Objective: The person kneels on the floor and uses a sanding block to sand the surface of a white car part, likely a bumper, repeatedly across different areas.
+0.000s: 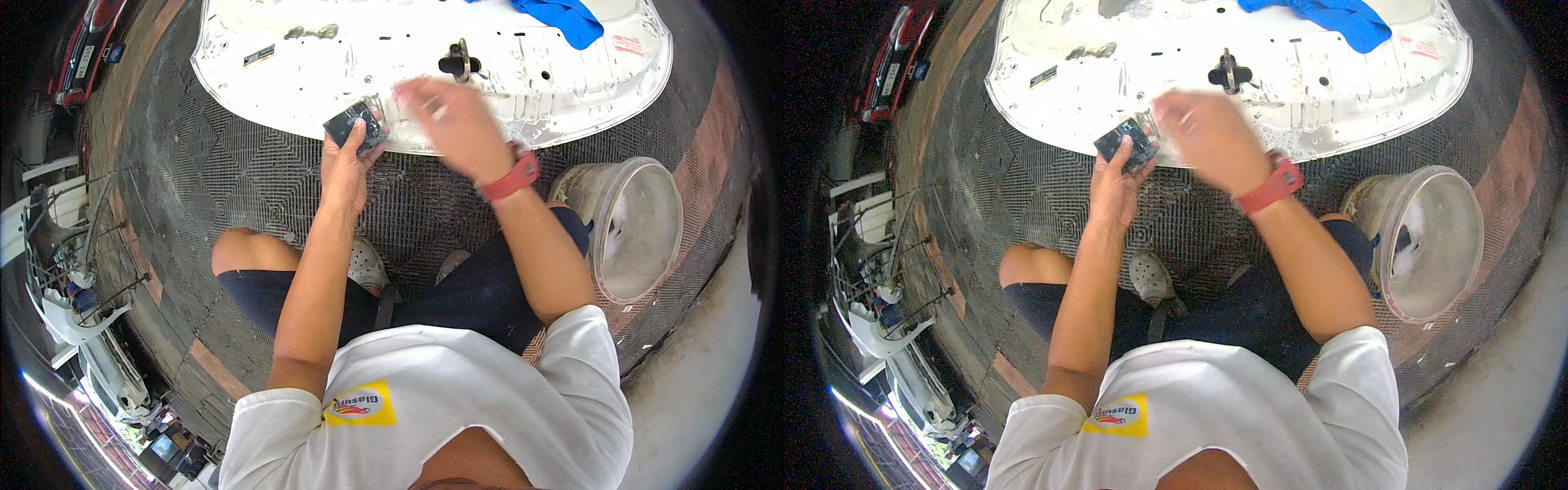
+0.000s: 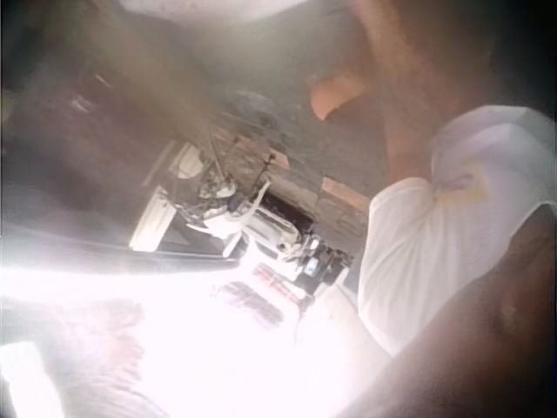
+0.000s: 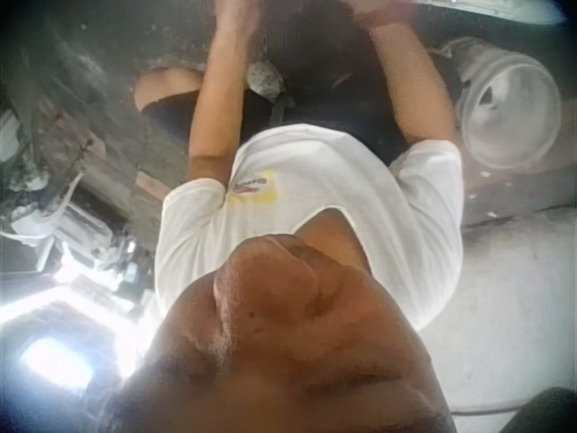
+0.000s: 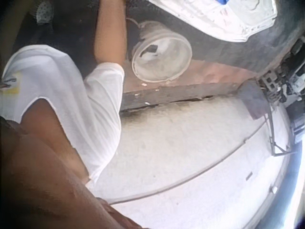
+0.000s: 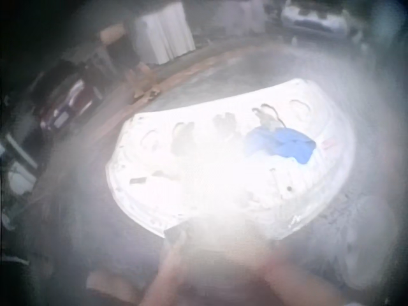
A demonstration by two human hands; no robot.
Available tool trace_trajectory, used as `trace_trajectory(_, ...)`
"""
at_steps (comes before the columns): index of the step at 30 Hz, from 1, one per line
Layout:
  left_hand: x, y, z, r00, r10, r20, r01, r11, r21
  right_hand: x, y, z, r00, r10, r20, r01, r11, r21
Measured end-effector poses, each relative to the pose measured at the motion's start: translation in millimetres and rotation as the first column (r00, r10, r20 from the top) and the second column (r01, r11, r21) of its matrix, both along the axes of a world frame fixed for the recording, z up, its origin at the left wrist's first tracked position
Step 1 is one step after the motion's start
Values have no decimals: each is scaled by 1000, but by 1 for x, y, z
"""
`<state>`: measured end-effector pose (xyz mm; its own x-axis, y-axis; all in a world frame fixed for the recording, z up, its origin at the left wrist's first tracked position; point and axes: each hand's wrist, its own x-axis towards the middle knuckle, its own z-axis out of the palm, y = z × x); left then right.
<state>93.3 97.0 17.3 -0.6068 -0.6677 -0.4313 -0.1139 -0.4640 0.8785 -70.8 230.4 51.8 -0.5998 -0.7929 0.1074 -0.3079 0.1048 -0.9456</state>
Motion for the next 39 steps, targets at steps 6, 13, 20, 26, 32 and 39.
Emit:
trace_trajectory(6,-32,-5,11,998,21,-50,-22,1000,-9,-106,31,-40,693,-513,-507,527,840,-130)
trace_trajectory(13,-55,-2,17,988,20,150,40,921,-388,-91,19,-62,783,-306,-541,454,876,162)
trace_trajectory(20,-74,-12,19,864,104,493,368,539,-757,-89,21,-62,758,-317,-570,476,867,150)
trace_trajectory(26,-92,-20,5,871,166,462,432,185,-883,-82,17,-60,760,-305,-574,464,873,150)
trace_trajectory(32,-82,-5,-5,885,146,441,435,77,-897,-89,17,-63,713,-340,-613,486,870,83)
trace_trajectory(39,-80,-1,-12,899,183,397,374,149,-915,-87,21,-65,724,-337,-601,479,874,87)
